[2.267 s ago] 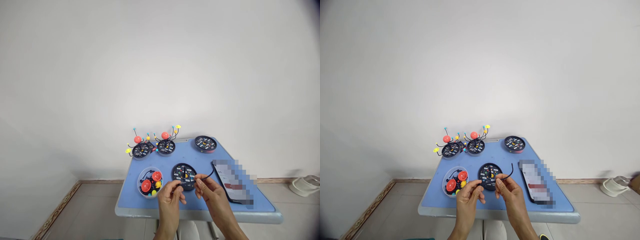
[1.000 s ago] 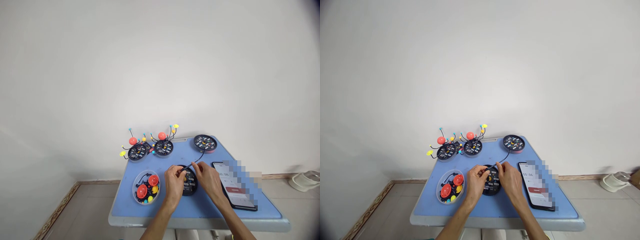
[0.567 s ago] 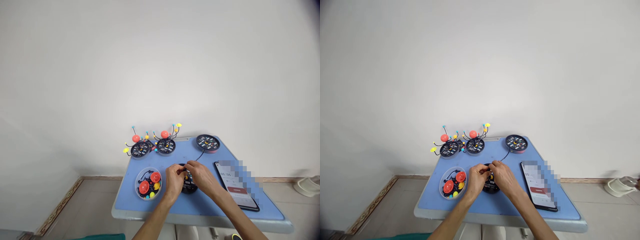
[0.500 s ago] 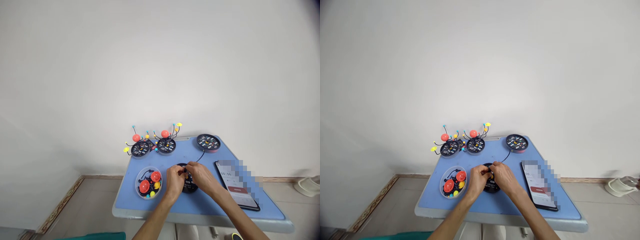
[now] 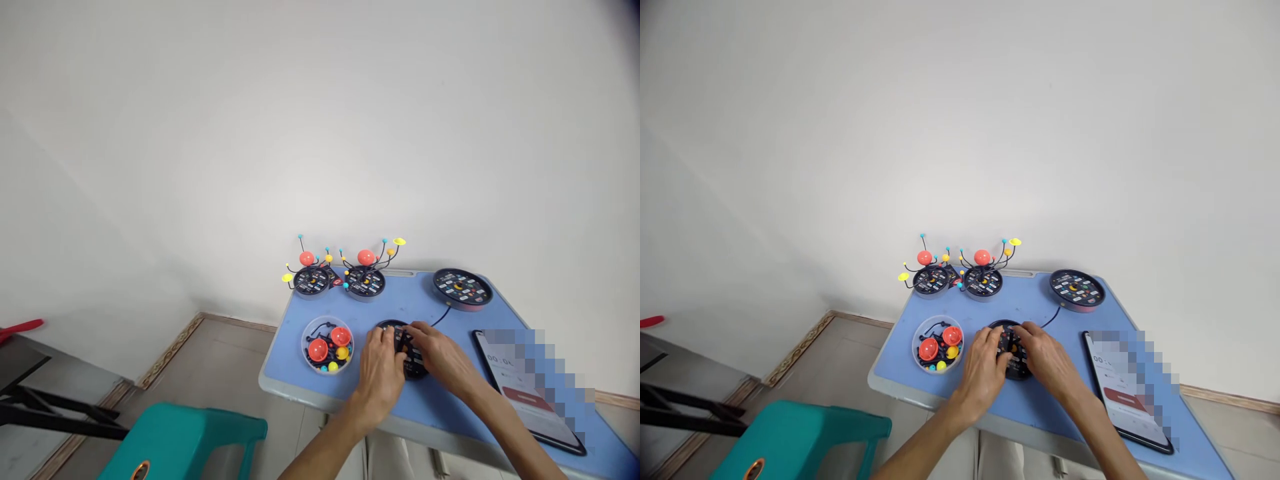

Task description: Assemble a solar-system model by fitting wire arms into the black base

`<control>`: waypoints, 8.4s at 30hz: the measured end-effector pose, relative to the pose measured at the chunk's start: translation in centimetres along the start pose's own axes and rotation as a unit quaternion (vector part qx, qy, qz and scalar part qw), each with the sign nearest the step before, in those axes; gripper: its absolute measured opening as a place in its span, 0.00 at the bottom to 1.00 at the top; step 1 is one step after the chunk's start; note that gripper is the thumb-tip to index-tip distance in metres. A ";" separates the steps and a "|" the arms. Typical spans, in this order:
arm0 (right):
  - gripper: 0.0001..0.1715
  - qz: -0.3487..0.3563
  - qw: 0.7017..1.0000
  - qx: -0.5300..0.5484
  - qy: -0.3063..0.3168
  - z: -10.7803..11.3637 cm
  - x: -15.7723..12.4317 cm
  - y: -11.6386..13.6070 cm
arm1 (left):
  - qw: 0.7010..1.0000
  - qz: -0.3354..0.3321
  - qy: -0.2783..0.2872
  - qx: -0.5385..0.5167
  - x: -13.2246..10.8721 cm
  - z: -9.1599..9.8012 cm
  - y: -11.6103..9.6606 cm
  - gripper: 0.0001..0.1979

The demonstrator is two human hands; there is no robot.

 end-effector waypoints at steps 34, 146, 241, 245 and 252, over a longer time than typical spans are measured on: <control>0.17 0.220 0.949 -0.102 0.201 -5.9 13.7 16.8 | 0.977 0.109 -0.177 -0.055 -4.4 17.8 13.1 0.16; 0.19 -0.142 0.569 0.781 -0.213 2.6 -1.2 13.1 | 0.935 0.044 -0.072 -0.345 -7.4 16.8 4.4 0.09; 0.14 -0.174 0.597 0.691 -0.368 5.2 -6.8 11.0 | 0.913 0.093 -0.008 -0.396 -8.5 11.3 1.5 0.12; 0.14 -0.174 0.604 0.684 -0.372 5.1 -7.0 10.9 | 0.908 0.089 -0.009 -0.409 -8.4 11.3 1.2 0.12; 0.10 -0.164 0.640 0.646 -0.383 5.4 -7.6 10.5 | 0.930 0.043 -0.012 -0.366 -8.3 11.5 0.0 0.10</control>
Point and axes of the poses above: each hand's wrist, its own x-axis towards the middle knuckle, its own z-axis out of the back of the hand, y = z × x, the point moved 7 cm from there along x, towards the middle knuckle, and after that the axes turned 13 degrees about z, right-handed, at the moved point
